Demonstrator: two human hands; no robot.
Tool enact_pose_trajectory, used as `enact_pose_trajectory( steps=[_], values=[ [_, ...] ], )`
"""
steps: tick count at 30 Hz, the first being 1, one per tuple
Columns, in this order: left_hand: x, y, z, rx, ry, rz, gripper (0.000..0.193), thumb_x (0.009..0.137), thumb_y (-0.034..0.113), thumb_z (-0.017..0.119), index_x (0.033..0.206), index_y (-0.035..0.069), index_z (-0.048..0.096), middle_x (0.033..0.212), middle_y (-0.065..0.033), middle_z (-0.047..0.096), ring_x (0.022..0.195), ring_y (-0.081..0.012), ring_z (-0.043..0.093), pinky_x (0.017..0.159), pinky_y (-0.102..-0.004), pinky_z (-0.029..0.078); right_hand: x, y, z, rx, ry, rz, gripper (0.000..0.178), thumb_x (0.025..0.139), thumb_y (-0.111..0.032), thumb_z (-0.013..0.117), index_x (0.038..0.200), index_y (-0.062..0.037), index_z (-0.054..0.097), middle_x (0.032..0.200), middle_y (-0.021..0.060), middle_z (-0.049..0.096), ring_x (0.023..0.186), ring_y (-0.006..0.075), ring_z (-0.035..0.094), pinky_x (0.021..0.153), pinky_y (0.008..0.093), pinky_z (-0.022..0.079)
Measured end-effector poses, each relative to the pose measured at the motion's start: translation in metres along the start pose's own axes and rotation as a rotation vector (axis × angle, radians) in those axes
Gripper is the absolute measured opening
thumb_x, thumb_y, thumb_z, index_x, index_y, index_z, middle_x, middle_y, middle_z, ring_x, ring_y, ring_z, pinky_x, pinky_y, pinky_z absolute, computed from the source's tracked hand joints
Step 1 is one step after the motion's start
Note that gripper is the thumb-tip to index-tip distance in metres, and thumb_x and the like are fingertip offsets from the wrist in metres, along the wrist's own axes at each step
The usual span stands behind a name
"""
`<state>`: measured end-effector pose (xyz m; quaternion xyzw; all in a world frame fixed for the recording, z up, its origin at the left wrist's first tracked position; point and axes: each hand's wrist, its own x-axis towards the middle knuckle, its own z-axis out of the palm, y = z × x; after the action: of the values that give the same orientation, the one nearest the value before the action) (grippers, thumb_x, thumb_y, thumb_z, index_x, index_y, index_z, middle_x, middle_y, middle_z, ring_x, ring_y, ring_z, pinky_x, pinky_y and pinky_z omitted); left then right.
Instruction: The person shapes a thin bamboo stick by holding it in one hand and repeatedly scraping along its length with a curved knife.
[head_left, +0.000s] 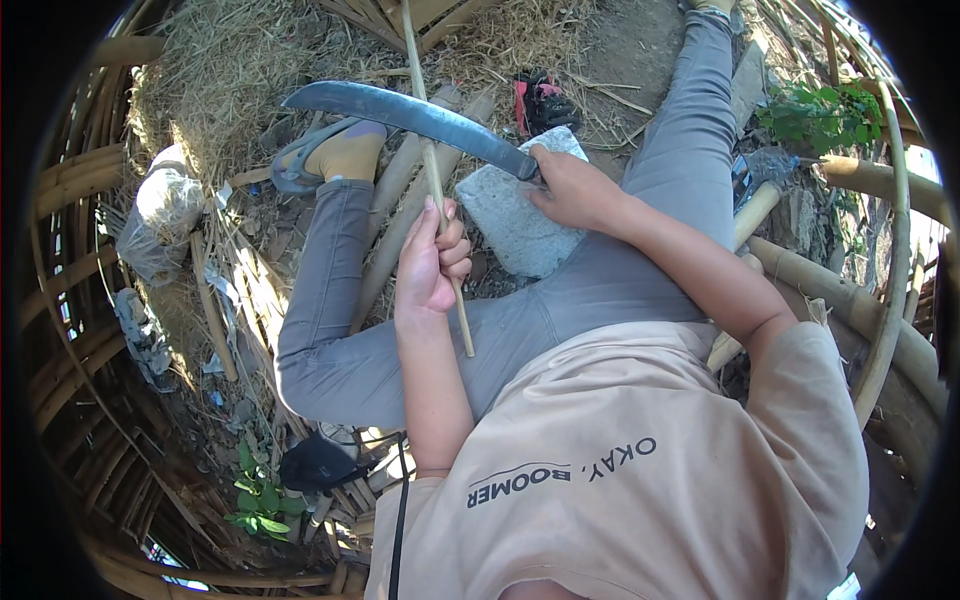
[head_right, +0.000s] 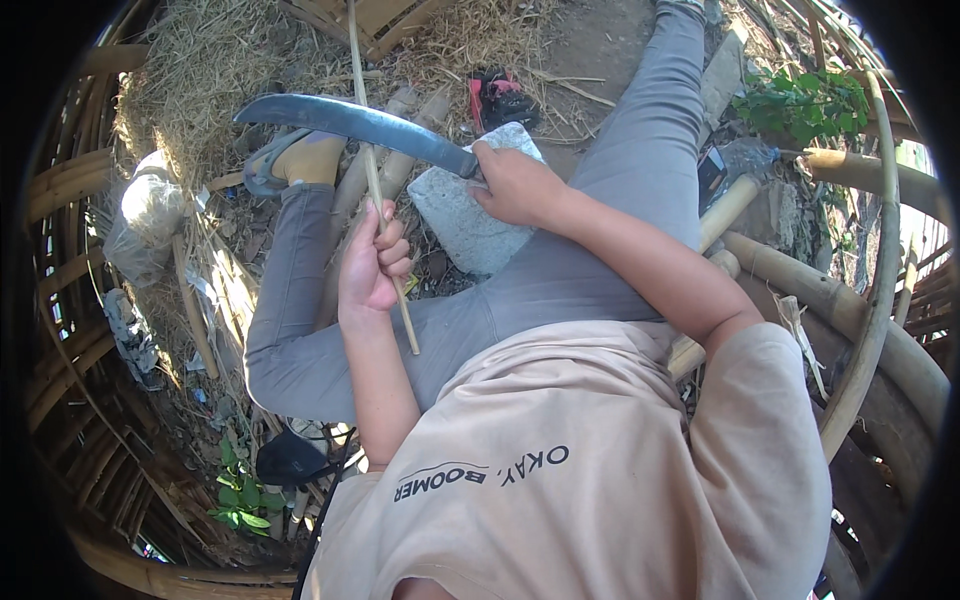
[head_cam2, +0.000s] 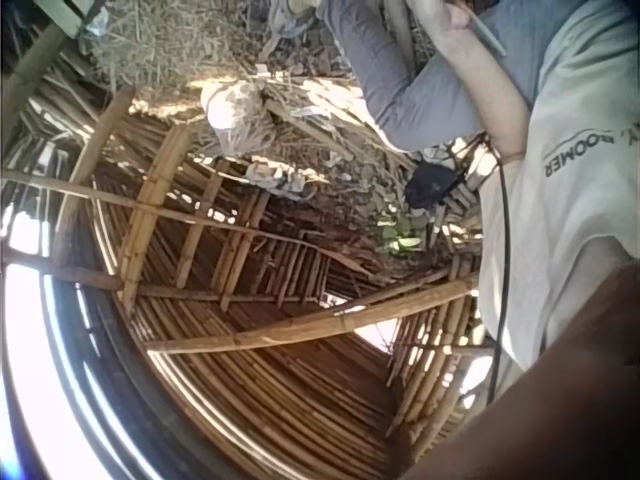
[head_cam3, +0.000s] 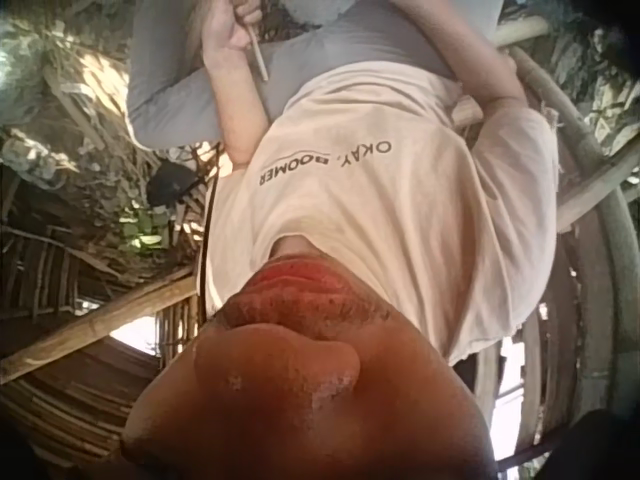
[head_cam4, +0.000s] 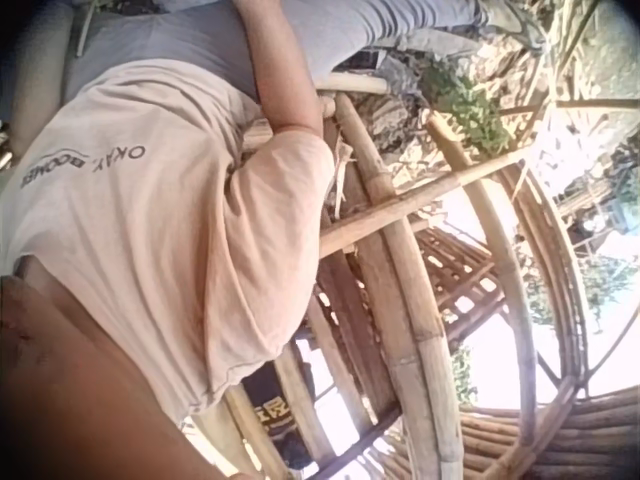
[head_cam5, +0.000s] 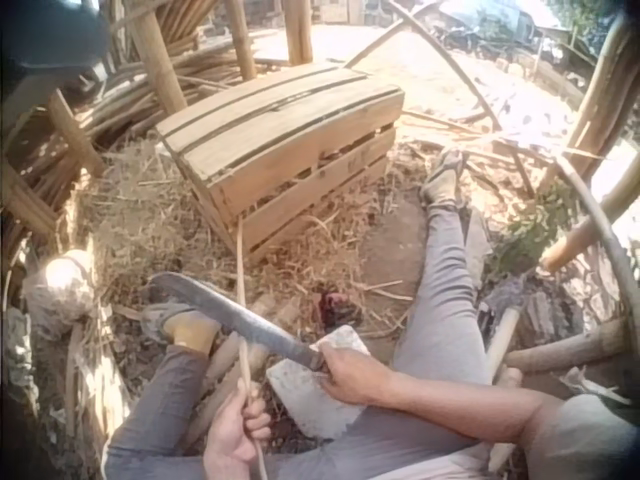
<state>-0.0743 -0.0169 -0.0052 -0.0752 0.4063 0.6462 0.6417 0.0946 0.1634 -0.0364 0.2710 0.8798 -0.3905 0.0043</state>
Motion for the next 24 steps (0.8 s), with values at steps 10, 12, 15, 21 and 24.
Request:
enact_pose_trajectory(
  steps=[10, 12, 15, 21, 24],
  values=[
    [-0.001, 0.0, -0.01, -0.044, -0.003, -0.019, 0.029, 0.107, 0.04, 0.041, 0.098, 0.013, 0.049, 0.061, 0.0086, 0.025, 0.047, -0.002, 0.018, 0.041, -0.0206, 0.016, -0.029, 0.035, -0.088, 0.025, 0.614, 0.058, 0.038, 0.092, -0.036, 0.069, 0.101, 0.0012, 0.065, 0.087, 0.0103, 0.07, 0.083, 0.0192, 0.068, 0.073, 0.0328, 0.053],
    [0.0, 0.001, -0.006, -0.039, -0.013, -0.008, 0.028, 0.107, 0.04, 0.041, 0.099, 0.014, 0.049, 0.061, 0.0088, 0.025, 0.047, -0.0017, 0.018, 0.041, -0.0205, 0.016, -0.064, 0.087, -0.127, 0.012, 1.045, 0.306, 0.034, 0.093, -0.032, 0.066, 0.089, 0.0016, 0.067, 0.084, 0.0161, 0.072, 0.076, 0.0265, 0.071, 0.07, 0.0333, 0.054],
    [0.003, 0.0, -0.002, -0.032, -0.011, -0.022, 0.027, 0.108, 0.038, 0.04, 0.1, 0.014, 0.048, 0.062, 0.0087, 0.026, 0.047, -0.0014, 0.019, 0.04, -0.0196, 0.016, -0.136, 0.216, -0.131, -0.142, 1.004, 0.884, 0.044, 0.09, -0.041, 0.065, 0.106, -0.0001, 0.065, 0.1, 0.0199, 0.071, 0.096, 0.0331, 0.069, 0.087, 0.0406, 0.052],
    [0.001, 0.0, -0.006, -0.021, 0.017, -0.003, 0.027, 0.108, 0.037, 0.04, 0.101, 0.013, 0.048, 0.062, 0.0087, 0.026, 0.047, -0.0012, 0.019, 0.039, -0.019, 0.017, -0.155, 0.249, -0.075, -0.155, 0.623, 1.279, 0.09, 0.077, -0.061, 0.07, 0.131, 0.0085, 0.048, 0.127, 0.0324, 0.059, 0.123, 0.0416, 0.057, 0.104, 0.0438, 0.044],
    [0.001, 0.0, -0.006, -0.022, 0.016, 0.001, 0.027, 0.108, 0.037, 0.04, 0.101, 0.013, 0.048, 0.062, 0.0086, 0.025, 0.047, -0.0013, 0.019, 0.039, -0.0191, 0.017, -0.148, 0.249, -0.08, -0.186, 0.461, 1.292, 0.105, 0.073, -0.067, 0.07, 0.136, 0.0109, 0.04, 0.132, 0.0323, 0.056, 0.125, 0.0418, 0.056, 0.106, 0.0444, 0.044]
  ],
)
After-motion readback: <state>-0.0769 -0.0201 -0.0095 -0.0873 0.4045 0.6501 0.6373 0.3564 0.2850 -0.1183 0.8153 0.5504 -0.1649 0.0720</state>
